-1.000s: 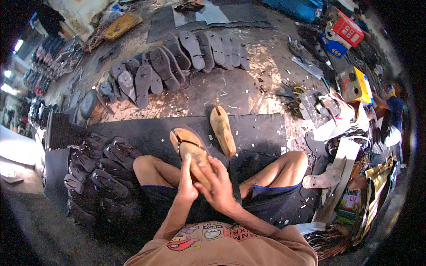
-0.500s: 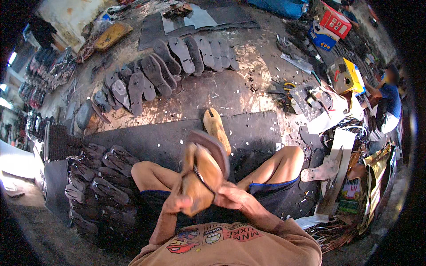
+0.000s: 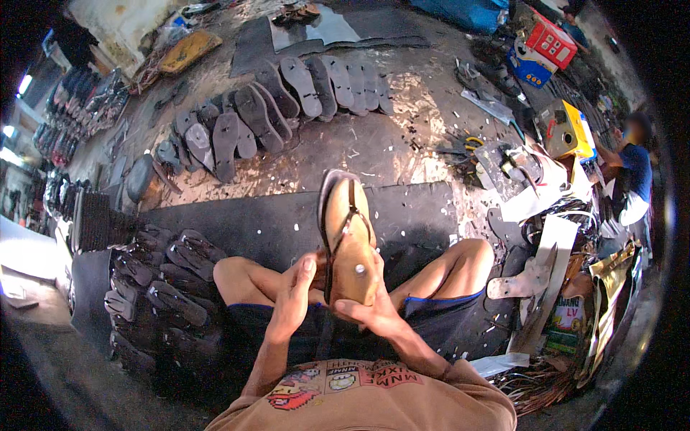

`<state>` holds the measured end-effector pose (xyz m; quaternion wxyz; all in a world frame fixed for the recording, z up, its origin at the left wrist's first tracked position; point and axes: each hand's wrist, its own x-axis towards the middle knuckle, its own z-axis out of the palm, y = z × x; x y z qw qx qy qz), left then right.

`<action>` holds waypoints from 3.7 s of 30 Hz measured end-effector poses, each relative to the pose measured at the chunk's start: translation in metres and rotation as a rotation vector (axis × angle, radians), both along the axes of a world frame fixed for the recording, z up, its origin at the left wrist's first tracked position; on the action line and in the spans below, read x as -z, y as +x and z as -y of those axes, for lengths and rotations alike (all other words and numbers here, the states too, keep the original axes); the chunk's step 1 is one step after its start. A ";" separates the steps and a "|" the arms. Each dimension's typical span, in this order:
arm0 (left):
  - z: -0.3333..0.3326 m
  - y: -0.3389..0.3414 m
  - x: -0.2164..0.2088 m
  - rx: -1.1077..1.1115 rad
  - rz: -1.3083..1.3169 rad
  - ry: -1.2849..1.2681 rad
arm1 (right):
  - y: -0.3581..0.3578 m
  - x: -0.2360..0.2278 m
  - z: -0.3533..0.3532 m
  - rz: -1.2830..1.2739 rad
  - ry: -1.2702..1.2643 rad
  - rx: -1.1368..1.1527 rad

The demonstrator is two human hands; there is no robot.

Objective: The person sits on the floor and repeatedly attaches flip-flop straps to wooden sandal lasts, pressing the straps into place and adjusting them by hand. The person handles multiple sandals one at a time, picking up straps and lasts, and pressing the components together.

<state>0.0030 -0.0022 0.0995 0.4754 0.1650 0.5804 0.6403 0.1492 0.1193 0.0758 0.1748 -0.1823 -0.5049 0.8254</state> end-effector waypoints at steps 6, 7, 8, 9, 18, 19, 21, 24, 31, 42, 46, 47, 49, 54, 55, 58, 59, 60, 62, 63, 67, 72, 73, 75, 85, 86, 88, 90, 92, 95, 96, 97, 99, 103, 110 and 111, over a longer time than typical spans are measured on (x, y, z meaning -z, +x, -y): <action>0.011 0.016 0.018 -0.012 -0.570 0.113 | 0.030 -0.003 -0.003 0.022 -0.608 -0.183; 0.020 0.025 0.033 -0.011 -0.459 0.252 | 0.035 -0.011 -0.007 0.013 -0.757 -0.203; 0.029 0.034 0.051 -0.007 -0.346 0.394 | 0.038 -0.024 -0.010 0.007 -0.902 -0.219; 0.035 0.037 0.066 0.017 -0.219 0.448 | 0.039 -0.034 -0.003 0.051 -0.558 -0.184; -0.005 0.017 0.078 -0.021 0.636 0.527 | -0.008 -0.032 -0.010 -0.014 0.173 -0.198; -0.010 0.001 0.072 0.019 0.617 0.586 | -0.012 -0.033 -0.007 -0.059 0.107 -0.182; -0.019 0.010 0.065 -0.086 0.695 0.511 | -0.018 -0.014 -0.002 0.073 0.549 -0.078; -0.032 0.006 0.078 -0.156 0.692 0.488 | -0.032 -0.011 -0.014 0.092 0.630 -0.052; -0.011 -0.065 0.094 -0.319 0.737 0.434 | 0.005 0.023 -0.050 0.118 0.109 0.034; -0.012 0.026 0.058 0.261 0.790 0.554 | -0.071 -0.067 -0.113 -0.062 1.500 0.053; 0.008 0.045 0.063 0.238 0.522 0.346 | -0.118 -0.047 -0.149 -0.012 0.676 -0.511; 0.014 0.043 0.072 0.126 0.534 0.377 | -0.136 -0.041 -0.137 0.025 0.685 -0.579; 0.043 0.021 0.084 -0.144 0.106 -0.032 | -0.181 -0.030 -0.120 0.108 0.830 -0.567; 0.161 -0.028 0.052 -0.763 -0.658 -0.500 | -0.313 0.101 -0.132 -0.011 0.949 -0.457; 0.184 -0.036 0.049 -1.033 -0.446 -0.377 | -0.352 0.140 -0.143 0.036 0.931 -0.152; 0.246 -0.052 0.060 -1.619 -0.269 -0.156 | -0.425 0.228 -0.161 0.231 1.206 0.372; 0.268 -0.048 0.067 -1.684 -0.267 -0.152 | -0.436 0.237 -0.148 0.275 1.189 0.357; 0.287 -0.042 0.075 -1.742 -0.263 -0.146 | -0.442 0.240 -0.142 0.324 1.174 0.349; 0.305 -0.037 0.087 -1.744 -0.259 -0.351 | -0.436 0.219 -0.134 0.393 1.005 0.330; 0.307 -0.037 0.090 -1.734 -0.279 -0.464 | -0.422 0.200 -0.133 0.300 0.822 0.333; 0.274 -0.031 0.086 -1.536 -0.828 -0.985 | -0.313 0.087 -0.097 -0.137 0.710 0.550; 0.127 -0.082 0.025 -0.862 0.019 0.348 | -0.149 -0.003 -0.064 -0.442 1.484 0.028; 0.097 -0.086 0.016 -0.788 0.129 0.370 | -0.118 -0.008 -0.059 -0.565 1.511 -0.209; 0.056 -0.090 0.009 -0.663 0.232 0.328 | -0.065 -0.005 -0.045 -0.448 1.588 -0.474; -0.014 -0.020 -0.034 -0.081 -0.955 0.391 | -0.016 -0.077 -0.076 -0.051 1.042 -0.022; -0.016 -0.014 -0.042 -0.084 -1.044 0.365 | -0.013 -0.081 -0.071 -0.043 0.993 0.005; -0.024 -0.006 -0.049 -0.075 -0.997 0.433 | -0.004 -0.073 -0.071 -0.080 1.056 0.054; -0.022 -0.007 -0.050 0.026 -1.036 0.414 | -0.002 -0.076 -0.073 -0.114 1.068 0.108; -0.025 0.000 -0.049 -0.037 -1.056 0.433 | -0.005 -0.073 -0.072 -0.154 1.080 0.112; -0.024 -0.004 -0.045 -0.023 -1.171 0.397 | -0.004 -0.068 -0.074 -0.169 1.092 0.072; -0.023 -0.008 -0.044 0.002 -1.222 0.375 | -0.005 -0.069 -0.073 -0.147 1.078 0.069; -0.024 -0.011 -0.042 0.053 -1.229 0.370 | -0.007 -0.071 -0.073 -0.125 1.065 0.061; -0.023 -0.010 -0.039 0.105 -1.194 0.301 | -0.015 -0.081 -0.073 -0.057 0.951 0.012; -0.023 -0.011 -0.032 0.156 -1.155 0.278 | -0.026 -0.066 -0.101 -0.101 1.228 -0.252; -0.016 -0.033 0.017 -0.303 -0.526 0.000 | -0.041 0.016 -0.130 0.190 0.847 0.116; -0.022 -0.049 0.016 -0.366 -0.307 0.069 | -0.044 0.041 -0.141 0.333 0.817 0.298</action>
